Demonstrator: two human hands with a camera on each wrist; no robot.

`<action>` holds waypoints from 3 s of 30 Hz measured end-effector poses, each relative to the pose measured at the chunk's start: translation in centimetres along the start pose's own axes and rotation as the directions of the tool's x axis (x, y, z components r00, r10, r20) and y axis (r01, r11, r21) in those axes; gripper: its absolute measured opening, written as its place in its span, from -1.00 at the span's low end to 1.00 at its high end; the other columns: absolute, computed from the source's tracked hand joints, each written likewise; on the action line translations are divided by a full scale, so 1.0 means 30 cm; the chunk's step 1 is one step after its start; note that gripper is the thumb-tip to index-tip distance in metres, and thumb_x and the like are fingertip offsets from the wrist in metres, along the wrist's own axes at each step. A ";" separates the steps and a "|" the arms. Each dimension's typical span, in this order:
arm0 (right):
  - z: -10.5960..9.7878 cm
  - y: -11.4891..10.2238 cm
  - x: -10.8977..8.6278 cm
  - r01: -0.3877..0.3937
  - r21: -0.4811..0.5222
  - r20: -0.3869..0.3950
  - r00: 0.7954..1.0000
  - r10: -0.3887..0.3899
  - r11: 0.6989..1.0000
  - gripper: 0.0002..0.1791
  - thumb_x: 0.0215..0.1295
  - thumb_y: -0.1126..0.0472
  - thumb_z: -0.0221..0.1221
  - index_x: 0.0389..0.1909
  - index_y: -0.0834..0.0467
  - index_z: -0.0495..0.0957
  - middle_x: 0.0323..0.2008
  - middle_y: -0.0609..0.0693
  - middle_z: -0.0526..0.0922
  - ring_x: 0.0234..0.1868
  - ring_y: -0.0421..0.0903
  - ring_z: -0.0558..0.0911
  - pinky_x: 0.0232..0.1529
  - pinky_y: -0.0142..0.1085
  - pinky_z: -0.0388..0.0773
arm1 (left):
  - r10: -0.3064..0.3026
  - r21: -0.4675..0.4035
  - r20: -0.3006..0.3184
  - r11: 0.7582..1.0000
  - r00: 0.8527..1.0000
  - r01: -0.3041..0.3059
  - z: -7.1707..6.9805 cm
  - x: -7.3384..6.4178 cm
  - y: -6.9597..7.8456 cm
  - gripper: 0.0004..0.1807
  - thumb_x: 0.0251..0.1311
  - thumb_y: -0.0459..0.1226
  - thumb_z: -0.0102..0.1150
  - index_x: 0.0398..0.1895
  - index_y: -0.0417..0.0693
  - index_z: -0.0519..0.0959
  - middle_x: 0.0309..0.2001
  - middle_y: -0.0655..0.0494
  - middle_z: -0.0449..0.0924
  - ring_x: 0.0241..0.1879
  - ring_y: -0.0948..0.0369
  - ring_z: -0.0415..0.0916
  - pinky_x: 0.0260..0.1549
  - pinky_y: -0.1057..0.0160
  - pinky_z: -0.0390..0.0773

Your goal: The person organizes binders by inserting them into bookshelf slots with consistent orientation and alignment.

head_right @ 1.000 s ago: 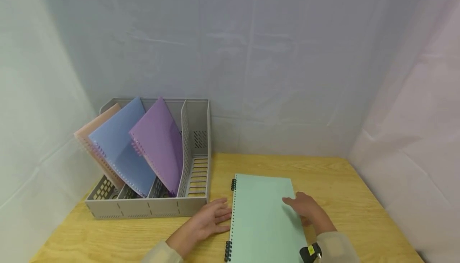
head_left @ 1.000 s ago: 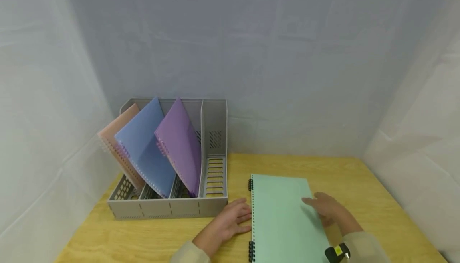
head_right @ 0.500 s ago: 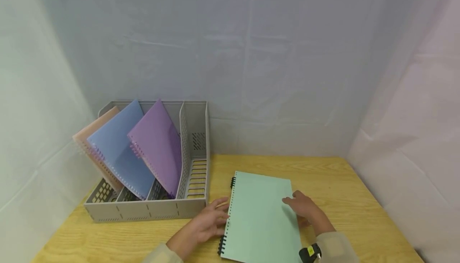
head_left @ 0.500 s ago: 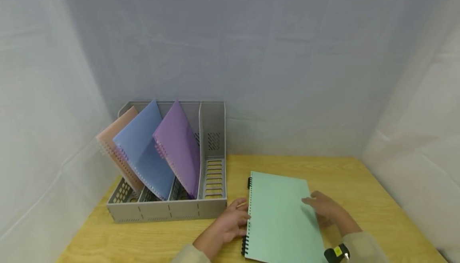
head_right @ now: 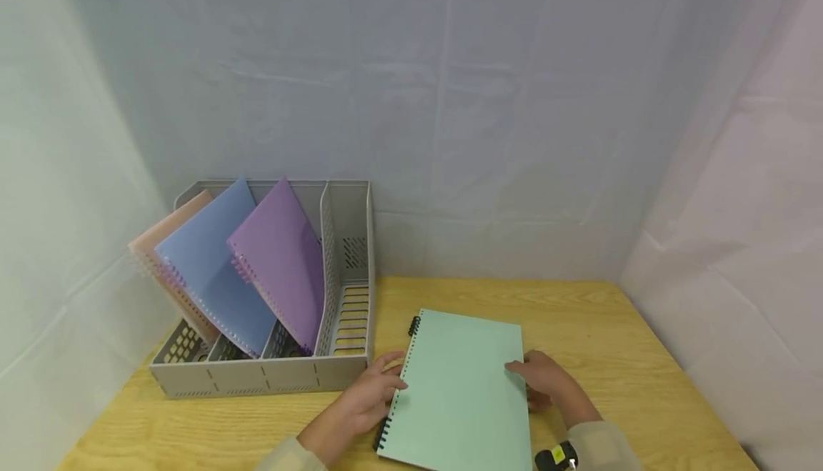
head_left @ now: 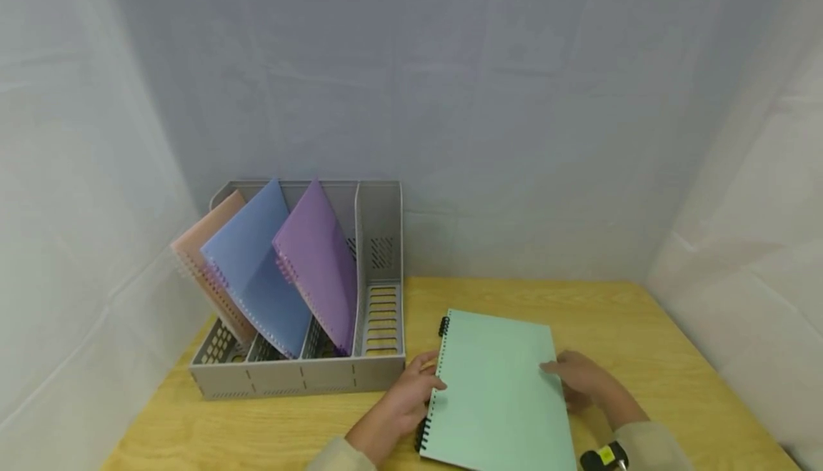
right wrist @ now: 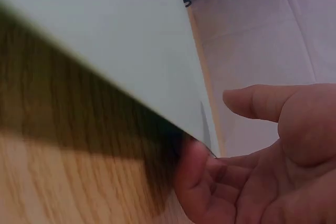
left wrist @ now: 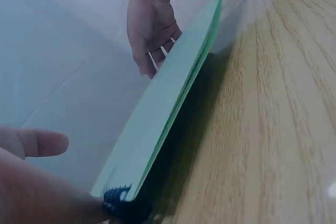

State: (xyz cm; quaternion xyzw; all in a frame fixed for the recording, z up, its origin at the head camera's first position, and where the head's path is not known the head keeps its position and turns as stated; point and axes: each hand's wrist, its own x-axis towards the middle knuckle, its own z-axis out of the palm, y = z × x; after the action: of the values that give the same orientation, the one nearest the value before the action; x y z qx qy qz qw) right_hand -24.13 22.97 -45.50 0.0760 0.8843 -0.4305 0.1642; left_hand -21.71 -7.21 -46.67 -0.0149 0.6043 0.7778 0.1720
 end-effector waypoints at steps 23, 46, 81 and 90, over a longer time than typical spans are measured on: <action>0.000 0.008 -0.001 0.021 0.049 -0.014 1.000 -0.020 0.999 -0.44 0.37 0.12 0.13 0.15 0.44 0.20 -0.28 0.27 0.51 -0.38 0.05 0.60 -0.47 -0.18 0.65 | -0.022 0.038 0.117 0.999 0.993 0.017 -0.004 -0.025 0.020 -0.23 0.16 -0.57 -0.09 0.46 -0.44 -0.09 0.39 -0.36 0.14 0.31 -0.18 0.21 0.27 -0.12 0.29; -0.015 0.027 0.021 0.327 0.193 0.013 0.942 -0.335 0.925 -0.61 0.43 0.09 0.10 -0.01 0.32 0.27 -0.69 -0.07 0.36 -0.71 -0.17 0.36 -0.64 -0.36 0.43 | -0.021 0.064 0.241 0.998 0.970 0.006 -0.060 -0.075 0.062 -0.20 0.27 -0.49 -0.07 0.53 -0.17 -0.16 0.06 -0.13 0.54 -0.15 0.05 0.62 -0.15 -0.04 0.65; 0.036 -0.122 -0.034 0.424 0.306 0.029 0.891 -0.453 0.852 -0.60 0.43 0.10 0.11 0.04 0.28 0.23 -0.67 -0.07 0.31 -0.69 -0.18 0.27 -0.62 -0.37 0.37 | -0.050 0.225 0.307 0.974 0.950 -0.022 -0.179 -0.128 0.175 -0.46 0.41 -0.05 -0.02 0.27 -0.27 0.33 -0.11 0.02 0.67 -0.26 0.19 0.64 -0.22 0.13 0.67; 0.076 -0.183 -0.057 0.418 0.319 0.024 0.894 -0.448 0.851 -0.59 0.41 0.08 0.14 0.05 0.25 0.26 -0.67 -0.07 0.34 -0.66 -0.19 0.33 -0.62 -0.38 0.45 | -0.059 0.252 0.407 0.966 0.911 -0.050 -0.255 -0.146 0.217 -0.46 0.42 -0.03 -0.04 0.27 -0.23 0.37 -0.10 -0.05 0.69 -0.31 0.19 0.67 -0.34 0.20 0.68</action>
State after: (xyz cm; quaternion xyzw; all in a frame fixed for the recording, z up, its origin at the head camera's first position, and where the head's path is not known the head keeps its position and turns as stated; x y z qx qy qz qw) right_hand -23.54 17.81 -42.15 -0.1218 0.7921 -0.5910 0.0920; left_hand -20.88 -16.91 -41.64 0.1702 0.6503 0.6780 0.2975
